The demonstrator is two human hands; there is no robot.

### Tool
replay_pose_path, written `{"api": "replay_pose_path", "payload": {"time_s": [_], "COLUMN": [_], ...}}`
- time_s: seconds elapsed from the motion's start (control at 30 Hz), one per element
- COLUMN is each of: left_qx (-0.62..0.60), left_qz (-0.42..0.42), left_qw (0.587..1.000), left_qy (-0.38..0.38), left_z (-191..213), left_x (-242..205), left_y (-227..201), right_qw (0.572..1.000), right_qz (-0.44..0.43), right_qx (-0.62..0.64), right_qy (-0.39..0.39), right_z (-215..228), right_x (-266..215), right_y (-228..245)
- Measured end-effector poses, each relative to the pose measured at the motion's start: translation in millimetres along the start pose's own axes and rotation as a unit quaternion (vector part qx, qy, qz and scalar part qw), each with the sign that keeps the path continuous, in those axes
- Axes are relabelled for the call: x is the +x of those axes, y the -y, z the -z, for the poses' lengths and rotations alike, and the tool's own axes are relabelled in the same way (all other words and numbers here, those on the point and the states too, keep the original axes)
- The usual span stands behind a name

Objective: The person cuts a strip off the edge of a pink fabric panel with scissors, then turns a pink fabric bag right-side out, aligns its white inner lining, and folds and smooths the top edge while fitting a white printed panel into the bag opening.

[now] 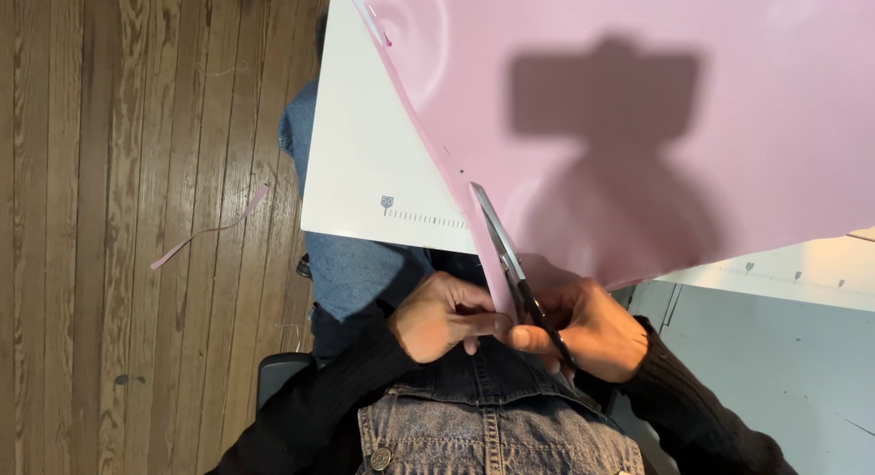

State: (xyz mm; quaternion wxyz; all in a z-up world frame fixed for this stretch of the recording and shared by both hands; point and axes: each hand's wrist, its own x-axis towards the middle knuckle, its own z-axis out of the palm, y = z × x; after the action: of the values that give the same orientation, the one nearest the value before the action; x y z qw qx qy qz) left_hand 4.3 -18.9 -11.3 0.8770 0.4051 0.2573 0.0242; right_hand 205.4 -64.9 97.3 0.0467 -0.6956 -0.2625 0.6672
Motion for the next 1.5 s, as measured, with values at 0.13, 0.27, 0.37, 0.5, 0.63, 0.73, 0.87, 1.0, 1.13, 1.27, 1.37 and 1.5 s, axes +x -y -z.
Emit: {"api": "replay_pose_path", "payload": {"time_s": [0.13, 0.27, 0.37, 0.5, 0.63, 0.73, 0.87, 1.0, 1.13, 1.27, 1.37, 1.5], "left_qx": [-0.020, -0.008, -0.024, 0.002, -0.014, 0.045, 0.035, 0.059, 0.046, 0.062, 0.077, 0.144], "left_qz": [-0.005, 0.020, 0.003, 0.027, 0.021, 0.044, 0.029, -0.103, -0.035, -0.048, -0.103, -0.149], "left_qw": [0.999, 0.999, 0.999, 0.999, 0.999, 0.997, 0.998, 0.991, 0.996, 0.995, 0.989, 0.977], "left_qy": [0.026, 0.026, 0.039, 0.042, 0.027, 0.037, 0.041, 0.057, 0.062, 0.062, 0.070, 0.055], "left_z": [-2, 3, 2, 1, 0, 3, 2, 5, 5, 6, 6, 5], "left_x": [0, 7, 13, 3, 11, 8, 7, 8, 4, 5, 4, 0], "left_y": [5, 13, 30, 1, 22, 12, 13, 25, 6, 10, 13, 2], "right_qw": [1.000, 0.997, 0.997, 0.999, 0.996, 0.998, 0.991, 0.997, 0.998, 0.995, 0.994, 0.989], "right_qz": [-0.025, -0.041, -0.046, -0.022, -0.036, -0.022, -0.080, -0.035, -0.003, -0.051, -0.050, -0.022], "right_qx": [0.001, -0.061, -0.069, -0.018, -0.086, -0.053, -0.109, -0.070, -0.058, -0.087, -0.097, -0.140], "right_qy": [-0.002, -0.009, -0.007, 0.017, -0.007, 0.019, -0.018, -0.013, -0.019, -0.016, -0.014, -0.040], "right_z": [3, 4, 5, 8, 10, 7, 6, 7, 5, 6, 3, 1], "right_x": [1, 4, 4, 8, 10, 11, 10, 15, 15, 18, 20, 21], "right_y": [8, 21, 20, 19, 27, 36, 39, 46, 50, 50, 57, 64]}}
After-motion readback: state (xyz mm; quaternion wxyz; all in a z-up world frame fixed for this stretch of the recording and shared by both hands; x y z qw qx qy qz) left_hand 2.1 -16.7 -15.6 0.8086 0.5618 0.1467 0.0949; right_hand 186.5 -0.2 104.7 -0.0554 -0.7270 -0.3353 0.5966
